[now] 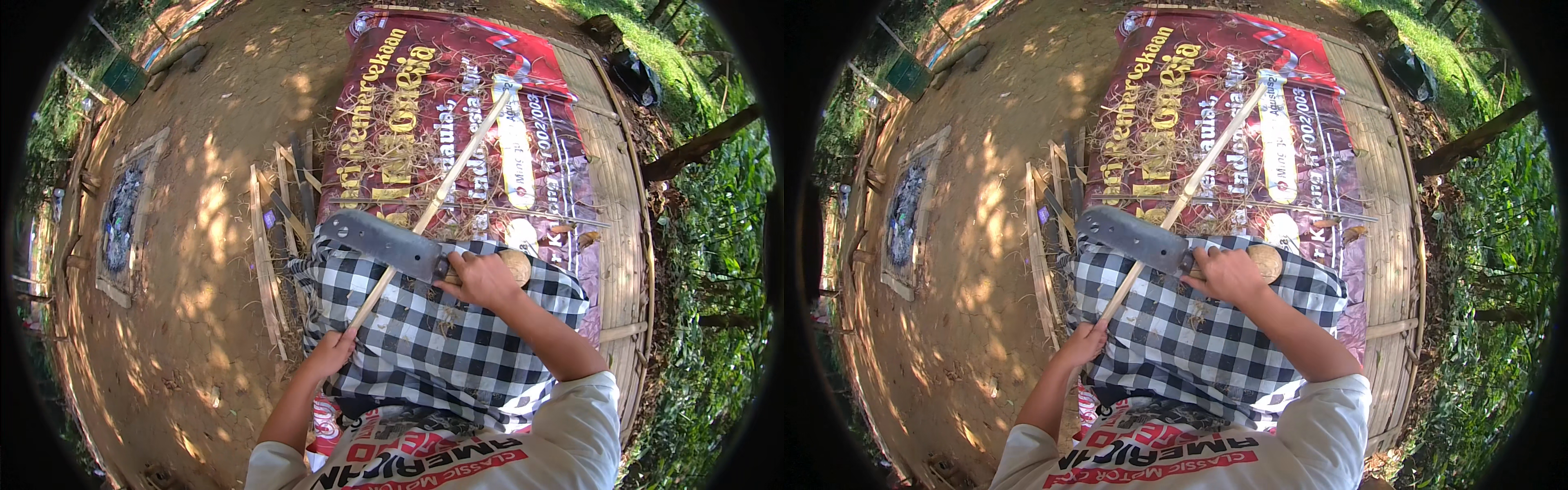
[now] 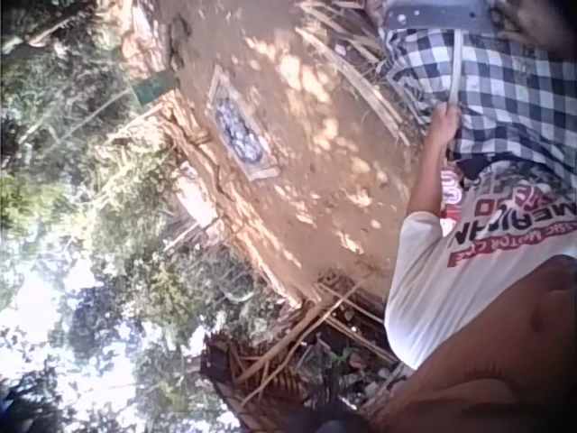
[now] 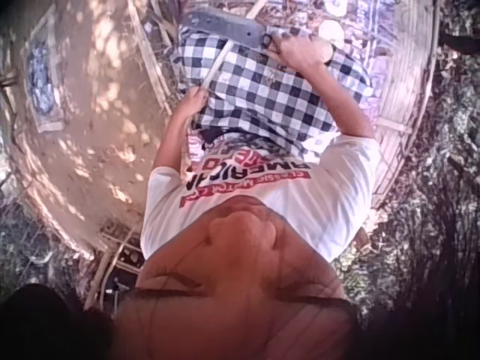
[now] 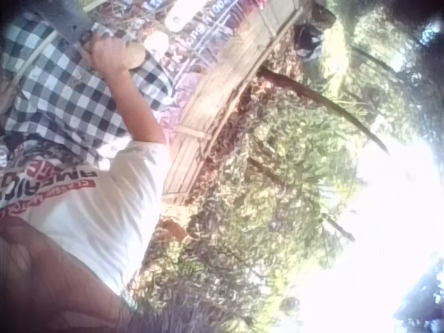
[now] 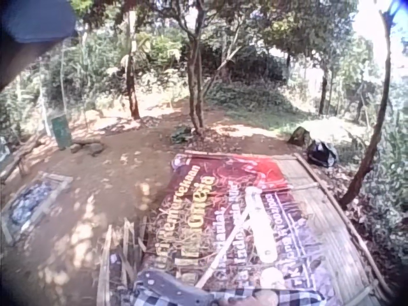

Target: The person shaves a long bamboo stick using a large knife, repeatedly scraping the blade along the length of the wood to remove the outer layer and thin the material.

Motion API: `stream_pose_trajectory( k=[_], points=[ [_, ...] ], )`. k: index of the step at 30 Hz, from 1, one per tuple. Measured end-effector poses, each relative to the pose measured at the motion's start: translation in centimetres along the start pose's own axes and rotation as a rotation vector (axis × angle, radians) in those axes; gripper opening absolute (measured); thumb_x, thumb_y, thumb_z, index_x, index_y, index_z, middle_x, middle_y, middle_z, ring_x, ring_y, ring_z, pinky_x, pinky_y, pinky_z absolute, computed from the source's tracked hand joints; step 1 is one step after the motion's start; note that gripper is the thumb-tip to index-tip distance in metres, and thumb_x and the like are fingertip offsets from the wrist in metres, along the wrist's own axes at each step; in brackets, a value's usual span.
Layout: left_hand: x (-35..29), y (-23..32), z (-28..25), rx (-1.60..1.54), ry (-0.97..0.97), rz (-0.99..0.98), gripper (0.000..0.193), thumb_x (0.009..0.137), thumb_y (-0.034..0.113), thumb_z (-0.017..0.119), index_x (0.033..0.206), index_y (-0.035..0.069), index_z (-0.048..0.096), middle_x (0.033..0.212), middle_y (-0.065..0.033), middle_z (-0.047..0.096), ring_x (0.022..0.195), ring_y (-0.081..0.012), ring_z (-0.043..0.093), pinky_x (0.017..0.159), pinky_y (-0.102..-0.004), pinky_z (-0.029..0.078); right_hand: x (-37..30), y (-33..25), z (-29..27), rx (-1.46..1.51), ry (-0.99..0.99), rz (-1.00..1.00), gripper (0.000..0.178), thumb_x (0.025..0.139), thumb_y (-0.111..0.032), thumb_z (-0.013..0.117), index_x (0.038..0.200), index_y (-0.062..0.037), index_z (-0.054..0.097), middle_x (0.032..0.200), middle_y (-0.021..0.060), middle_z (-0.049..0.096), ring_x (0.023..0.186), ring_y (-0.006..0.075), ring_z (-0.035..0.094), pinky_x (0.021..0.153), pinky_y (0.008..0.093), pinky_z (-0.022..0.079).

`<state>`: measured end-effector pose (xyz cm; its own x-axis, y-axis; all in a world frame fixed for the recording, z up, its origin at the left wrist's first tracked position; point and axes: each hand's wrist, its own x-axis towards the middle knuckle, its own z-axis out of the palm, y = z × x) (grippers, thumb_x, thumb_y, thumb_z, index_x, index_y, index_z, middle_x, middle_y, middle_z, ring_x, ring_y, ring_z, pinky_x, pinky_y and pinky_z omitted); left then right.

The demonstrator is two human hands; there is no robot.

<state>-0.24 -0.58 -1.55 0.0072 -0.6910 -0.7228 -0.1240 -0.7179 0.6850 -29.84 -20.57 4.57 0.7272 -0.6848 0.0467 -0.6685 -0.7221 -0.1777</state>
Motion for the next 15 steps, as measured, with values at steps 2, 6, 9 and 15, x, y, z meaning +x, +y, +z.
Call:
stream_pose_trajectory(
  k=[2,6,9,15],
  points=[
    [-0.3,-1.0,-0.2,-0.016,0.007,0.026,0.051,0.102,0.044,0.045,0.068,0.007,0.048,0.055,0.0046,0.038,0.043,-0.0075,0.034,0.040,-0.0254,0.028,-0.2,-0.7,0.8,0.002,-0.121,-0.130,0.052,0.086,-0.057,0.061,0.093,-0.0060,0.057,0.074,0.0140,0.065,0.057,0.0309,0.065,0.052,0.0414,0.053],
    [-0.6,-1.0,-0.1,0.086,-0.006,0.090,0.050,0.102,0.045,0.045,0.070,0.006,0.049,0.057,0.0038,0.040,0.045,-0.0072,0.035,0.042,-0.0247,0.029,1.7,8.1,0.6,0.013,0.201,0.455,0.052,0.087,-0.051,0.064,0.087,0.0011,0.057,0.061,0.0187,0.064,0.056,0.0364,0.064,0.050,0.0444,0.051],
    [-0.1,-0.8,0.0,0.082,0.032,0.026,0.058,0.101,0.046,0.046,0.067,0.001,0.056,0.059,-0.0015,0.051,0.053,-0.0119,0.045,0.052,-0.0295,0.039,1.4,9.8,-2.0,0.179,0.377,0.595,0.045,0.084,-0.039,0.070,0.095,0.0039,0.060,0.065,0.0227,0.065,0.061,0.0405,0.065,0.056,0.0479,0.051],
    [0.3,-1.2,-0.1,0.064,0.040,0.008,0.055,0.101,0.045,0.047,0.065,0.003,0.052,0.058,0.0010,0.047,0.052,-0.0102,0.042,0.051,-0.0281,0.037,-0.3,2.1,-1.7,0.192,0.024,0.330,0.045,0.078,-0.034,0.072,0.105,-0.0016,0.056,0.076,0.0210,0.067,0.069,0.0384,0.067,0.064,0.0459,0.054]
  ],
)
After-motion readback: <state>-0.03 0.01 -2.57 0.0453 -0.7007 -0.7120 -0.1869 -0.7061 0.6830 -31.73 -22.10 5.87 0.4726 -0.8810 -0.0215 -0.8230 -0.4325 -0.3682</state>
